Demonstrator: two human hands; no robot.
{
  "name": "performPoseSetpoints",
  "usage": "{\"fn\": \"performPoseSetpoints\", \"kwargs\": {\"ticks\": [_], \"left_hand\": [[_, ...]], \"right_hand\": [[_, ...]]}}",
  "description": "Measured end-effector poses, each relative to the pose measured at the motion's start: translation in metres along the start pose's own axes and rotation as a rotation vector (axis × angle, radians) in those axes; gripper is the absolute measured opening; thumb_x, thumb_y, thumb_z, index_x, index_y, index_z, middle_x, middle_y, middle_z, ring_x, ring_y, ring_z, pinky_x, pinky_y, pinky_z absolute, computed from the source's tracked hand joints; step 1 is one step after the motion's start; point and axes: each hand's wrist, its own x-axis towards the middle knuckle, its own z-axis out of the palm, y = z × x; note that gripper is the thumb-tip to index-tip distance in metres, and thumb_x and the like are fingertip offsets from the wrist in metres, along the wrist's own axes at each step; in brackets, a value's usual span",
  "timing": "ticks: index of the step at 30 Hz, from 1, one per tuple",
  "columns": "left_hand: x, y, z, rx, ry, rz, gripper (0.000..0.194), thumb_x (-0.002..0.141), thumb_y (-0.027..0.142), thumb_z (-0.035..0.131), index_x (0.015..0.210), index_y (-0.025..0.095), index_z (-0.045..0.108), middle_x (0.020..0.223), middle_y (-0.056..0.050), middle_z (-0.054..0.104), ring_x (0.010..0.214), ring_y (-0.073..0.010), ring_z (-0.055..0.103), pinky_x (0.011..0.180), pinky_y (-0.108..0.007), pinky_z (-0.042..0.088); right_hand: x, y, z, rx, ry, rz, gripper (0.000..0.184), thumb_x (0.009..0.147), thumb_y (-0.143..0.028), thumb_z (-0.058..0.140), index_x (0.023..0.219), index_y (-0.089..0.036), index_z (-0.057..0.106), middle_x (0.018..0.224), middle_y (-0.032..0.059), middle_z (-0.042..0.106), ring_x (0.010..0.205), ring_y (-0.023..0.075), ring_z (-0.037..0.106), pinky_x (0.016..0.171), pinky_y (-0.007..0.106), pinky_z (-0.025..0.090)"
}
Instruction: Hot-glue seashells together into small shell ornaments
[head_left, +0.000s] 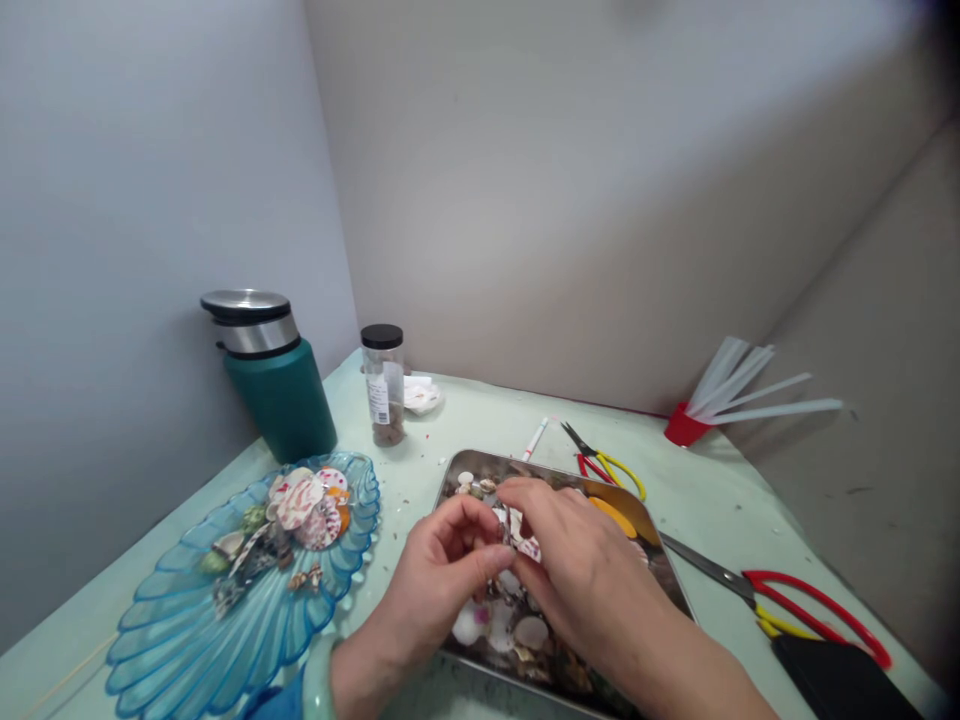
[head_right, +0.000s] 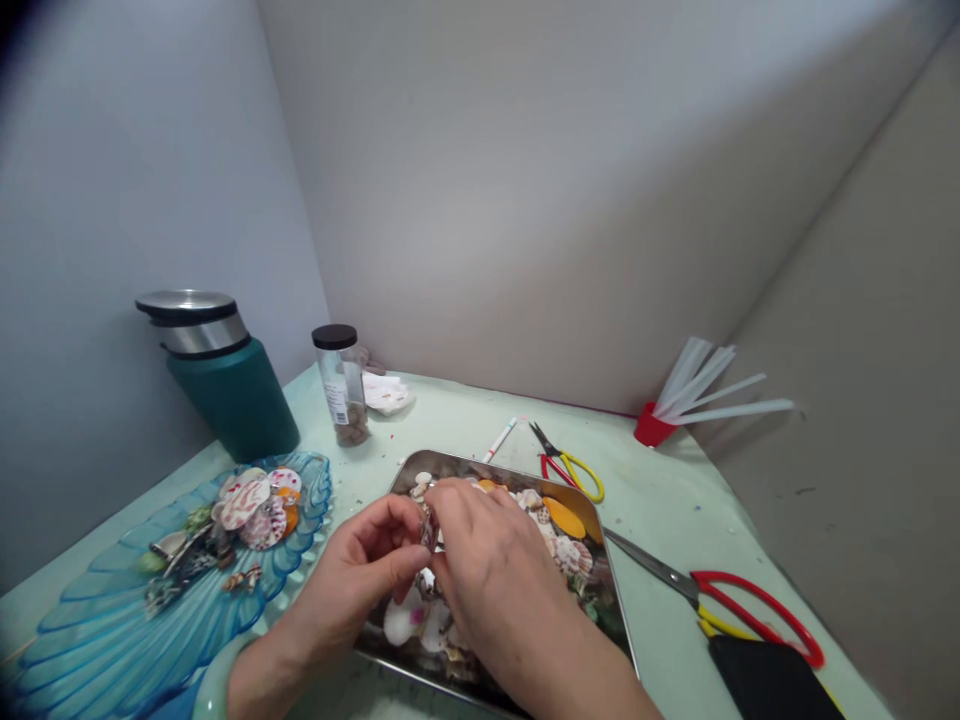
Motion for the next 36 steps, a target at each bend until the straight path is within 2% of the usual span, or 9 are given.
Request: {"fn": "performPoseSetpoints", "kwargs": {"ticks": [7,12,15,17,21,25,30,34,36], "left_hand": [[0.001,0.000,0.003,0.046,0.029,-0.020,0.024,0.070,0.028,0.074,0.076,0.016,0.055,0.058,0.007,0.049,0.049,-0.0053,0.040,0.045,-0.017,0.032],[0.001,-0.004,0.003,0.066,0.014,-0.027,0.025,0.069,0.028,0.075,0.078,0.017,0.054,0.058,0.007,0.049,0.049,-0.0063,0.040,0.045,-0.017,0.033],[0.001,-0.008,0.000,0.061,-0.027,-0.031,0.029,0.069,0.027,0.076,0.086,0.019,0.054,0.056,0.009,0.045,0.047,-0.0067,0.037,0.045,-0.018,0.032],[0.001,-0.009,-0.001,0.080,-0.013,0.005,0.028,0.071,0.026,0.074,0.091,0.019,0.055,0.056,0.009,0.043,0.048,-0.0073,0.036,0.047,-0.019,0.031],[0.002,-0.007,-0.001,0.161,0.077,0.120,0.029,0.069,0.018,0.075,0.093,0.020,0.060,0.074,0.004,0.052,0.065,-0.0109,0.045,0.061,-0.022,0.038],[0.003,-0.004,-0.001,0.231,0.074,0.215,0.028,0.069,0.015,0.074,0.094,0.022,0.063,0.099,-0.002,0.057,0.087,-0.0174,0.052,0.081,-0.029,0.041],[0.002,-0.005,0.000,0.263,0.084,0.279,0.022,0.070,0.019,0.074,0.091,0.023,0.069,0.104,-0.004,0.055,0.101,-0.0228,0.053,0.089,-0.033,0.041],[0.002,-0.005,0.000,0.244,0.093,0.266,0.018,0.071,0.022,0.075,0.088,0.023,0.071,0.107,-0.006,0.055,0.106,-0.0246,0.053,0.092,-0.034,0.040],[0.003,-0.004,-0.001,0.218,0.100,0.243,0.017,0.071,0.023,0.075,0.087,0.023,0.072,0.108,-0.005,0.055,0.104,-0.0237,0.054,0.091,-0.033,0.041]], "right_hand": [[0.000,-0.001,-0.003,0.025,-0.089,0.096,0.028,0.079,-0.005,0.054,0.104,-0.018,0.049,0.092,0.0068,0.063,0.079,0.0254,0.057,0.069,0.040,0.046],[0.000,-0.001,-0.008,0.209,-0.210,0.235,0.041,0.080,-0.005,0.051,0.117,-0.020,0.044,0.106,0.0083,0.062,0.094,0.0258,0.060,0.076,0.040,0.046],[-0.001,0.000,-0.012,0.315,-0.231,0.280,0.044,0.081,-0.005,0.050,0.120,-0.023,0.043,0.106,0.0058,0.063,0.093,0.0229,0.061,0.077,0.037,0.046],[-0.002,0.000,-0.014,0.371,-0.232,0.300,0.041,0.084,-0.008,0.050,0.121,-0.025,0.043,0.102,0.0038,0.064,0.089,0.0206,0.061,0.075,0.035,0.045],[-0.003,-0.001,-0.018,0.478,-0.253,0.339,0.038,0.087,-0.013,0.052,0.122,-0.026,0.044,0.098,0.0017,0.064,0.084,0.0171,0.060,0.074,0.031,0.045],[-0.001,-0.002,-0.022,0.587,-0.280,0.363,0.033,0.088,-0.014,0.052,0.119,-0.027,0.048,0.102,-0.0001,0.064,0.086,0.0144,0.060,0.076,0.028,0.045],[0.001,-0.001,-0.021,0.672,-0.283,0.388,0.038,0.087,-0.012,0.054,0.120,-0.029,0.050,0.098,-0.0030,0.064,0.083,0.0132,0.061,0.073,0.025,0.046],[0.001,-0.002,-0.022,0.665,-0.273,0.403,0.037,0.084,-0.013,0.057,0.117,-0.029,0.054,0.098,-0.0022,0.065,0.084,0.0145,0.061,0.072,0.025,0.047],[0.001,-0.002,-0.022,0.657,-0.284,0.397,0.043,0.080,-0.011,0.061,0.118,-0.029,0.055,0.099,-0.0023,0.066,0.081,0.0143,0.062,0.072,0.025,0.047]]}}
